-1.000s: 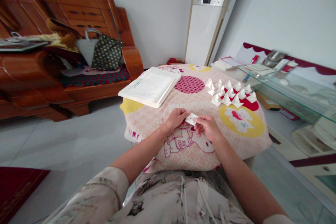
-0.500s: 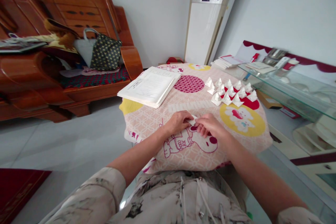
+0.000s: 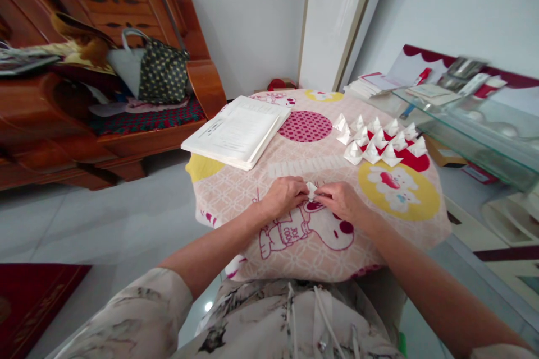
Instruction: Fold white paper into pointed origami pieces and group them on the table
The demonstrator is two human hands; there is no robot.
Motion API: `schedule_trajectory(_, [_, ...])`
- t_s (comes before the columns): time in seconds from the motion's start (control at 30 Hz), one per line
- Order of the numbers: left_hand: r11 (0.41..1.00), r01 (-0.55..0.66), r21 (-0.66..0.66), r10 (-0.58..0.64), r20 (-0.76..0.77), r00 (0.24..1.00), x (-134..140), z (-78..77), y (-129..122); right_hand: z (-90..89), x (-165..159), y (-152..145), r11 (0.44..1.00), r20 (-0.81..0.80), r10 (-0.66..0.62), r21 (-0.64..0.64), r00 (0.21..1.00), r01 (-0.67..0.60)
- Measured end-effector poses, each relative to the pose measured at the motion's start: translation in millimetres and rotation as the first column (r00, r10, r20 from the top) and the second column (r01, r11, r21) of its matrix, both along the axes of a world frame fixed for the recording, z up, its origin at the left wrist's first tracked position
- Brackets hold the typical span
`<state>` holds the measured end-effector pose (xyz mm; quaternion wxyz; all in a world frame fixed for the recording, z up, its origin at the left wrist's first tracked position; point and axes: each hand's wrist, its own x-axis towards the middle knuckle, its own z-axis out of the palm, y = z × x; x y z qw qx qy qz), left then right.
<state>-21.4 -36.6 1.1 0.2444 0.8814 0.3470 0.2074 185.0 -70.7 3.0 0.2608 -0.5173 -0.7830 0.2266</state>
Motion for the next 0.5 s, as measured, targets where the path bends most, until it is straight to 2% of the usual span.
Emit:
schedule_trajectory(0.33, [0.980,-0.166,-0.113,0.159,-0.071,0.985,1,8.0,13,-2.0,9,17,0.996,-0.118,0.016,-0.086,0.993,-0.027])
schedule_trajectory(0.5, [0.969,-0.177,-0.173,0.166,-0.075,0.983,-1,7.5,15,-2.5,12,22,0.982,-0.152,0.030,-0.179,0.988,-0.058])
